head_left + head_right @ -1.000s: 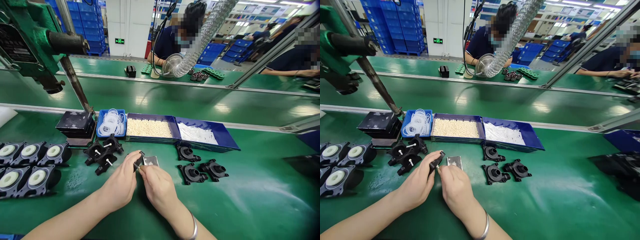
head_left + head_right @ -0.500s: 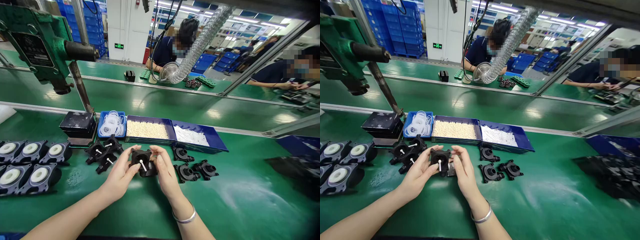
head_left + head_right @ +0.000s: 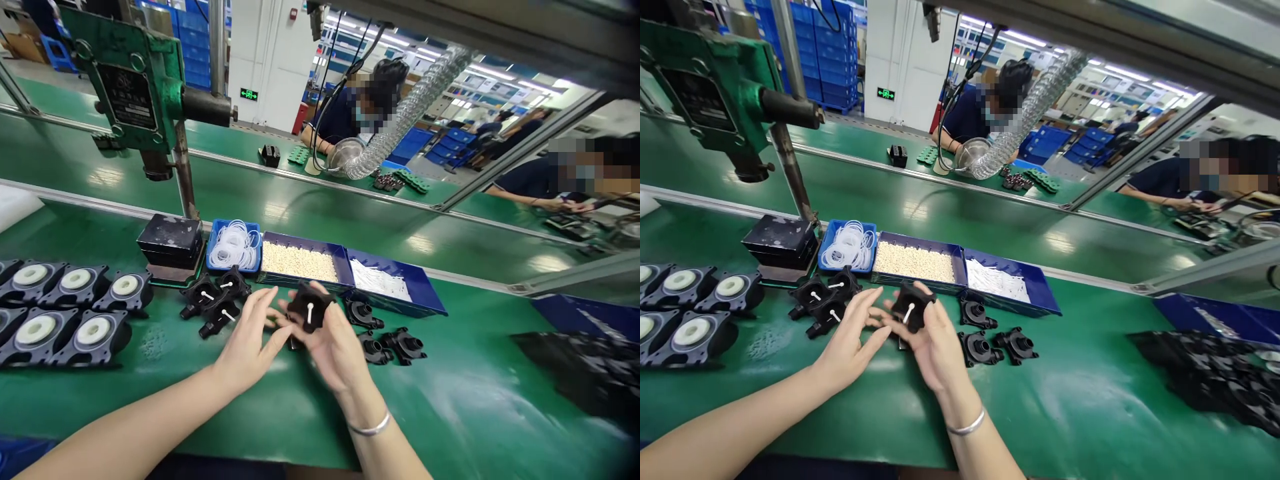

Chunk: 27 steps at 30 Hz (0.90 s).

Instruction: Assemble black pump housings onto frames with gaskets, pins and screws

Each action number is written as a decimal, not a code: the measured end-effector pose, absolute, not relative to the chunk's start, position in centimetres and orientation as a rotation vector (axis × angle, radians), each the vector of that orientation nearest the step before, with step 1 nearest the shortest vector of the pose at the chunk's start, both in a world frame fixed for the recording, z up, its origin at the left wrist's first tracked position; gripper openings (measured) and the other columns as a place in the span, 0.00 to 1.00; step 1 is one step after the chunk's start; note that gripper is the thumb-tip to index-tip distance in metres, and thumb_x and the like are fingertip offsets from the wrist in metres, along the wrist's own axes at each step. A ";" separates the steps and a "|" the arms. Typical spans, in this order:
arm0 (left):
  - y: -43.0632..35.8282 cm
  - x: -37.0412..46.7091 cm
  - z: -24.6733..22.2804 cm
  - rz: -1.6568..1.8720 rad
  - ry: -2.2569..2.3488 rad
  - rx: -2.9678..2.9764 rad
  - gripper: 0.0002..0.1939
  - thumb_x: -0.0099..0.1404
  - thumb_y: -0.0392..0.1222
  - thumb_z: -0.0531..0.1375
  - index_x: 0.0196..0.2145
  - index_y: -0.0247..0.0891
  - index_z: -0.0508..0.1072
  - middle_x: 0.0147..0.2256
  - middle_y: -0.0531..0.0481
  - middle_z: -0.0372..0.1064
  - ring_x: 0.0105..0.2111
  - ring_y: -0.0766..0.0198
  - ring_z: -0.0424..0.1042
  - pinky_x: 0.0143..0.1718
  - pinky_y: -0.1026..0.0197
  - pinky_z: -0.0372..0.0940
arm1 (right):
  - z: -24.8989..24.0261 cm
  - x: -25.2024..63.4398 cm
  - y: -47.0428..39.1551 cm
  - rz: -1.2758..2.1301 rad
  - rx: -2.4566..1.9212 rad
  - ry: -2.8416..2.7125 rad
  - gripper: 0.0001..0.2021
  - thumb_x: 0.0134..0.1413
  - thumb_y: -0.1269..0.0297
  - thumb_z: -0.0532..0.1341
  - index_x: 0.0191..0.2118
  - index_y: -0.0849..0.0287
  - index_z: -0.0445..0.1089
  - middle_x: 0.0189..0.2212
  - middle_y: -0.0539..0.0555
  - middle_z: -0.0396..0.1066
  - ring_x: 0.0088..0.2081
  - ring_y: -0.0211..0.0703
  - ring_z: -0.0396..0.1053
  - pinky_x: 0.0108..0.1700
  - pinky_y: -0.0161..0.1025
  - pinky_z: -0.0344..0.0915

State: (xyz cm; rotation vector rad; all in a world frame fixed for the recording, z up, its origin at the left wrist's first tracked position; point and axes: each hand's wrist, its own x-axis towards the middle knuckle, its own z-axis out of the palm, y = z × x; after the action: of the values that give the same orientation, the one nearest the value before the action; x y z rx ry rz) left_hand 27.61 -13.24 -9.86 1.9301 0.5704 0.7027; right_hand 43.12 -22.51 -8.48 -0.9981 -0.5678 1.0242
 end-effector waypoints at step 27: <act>-14.5 31.8 -12.0 0.294 0.392 2.421 0.31 0.66 0.37 0.64 0.64 0.33 0.60 0.62 0.34 0.63 0.64 0.46 0.61 0.67 0.42 0.56 | -5.8 44.7 -19.7 0.271 -1.756 -1.340 0.16 0.70 0.59 0.53 0.57 0.56 0.67 0.47 0.57 0.76 0.42 0.45 0.77 0.44 0.40 0.72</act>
State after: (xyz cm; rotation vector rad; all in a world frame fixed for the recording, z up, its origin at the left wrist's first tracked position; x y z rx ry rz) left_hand 31.76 -14.50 -12.01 2.4211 0.3920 0.2942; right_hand 44.74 -19.65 -5.85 -1.7558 -1.3399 0.2715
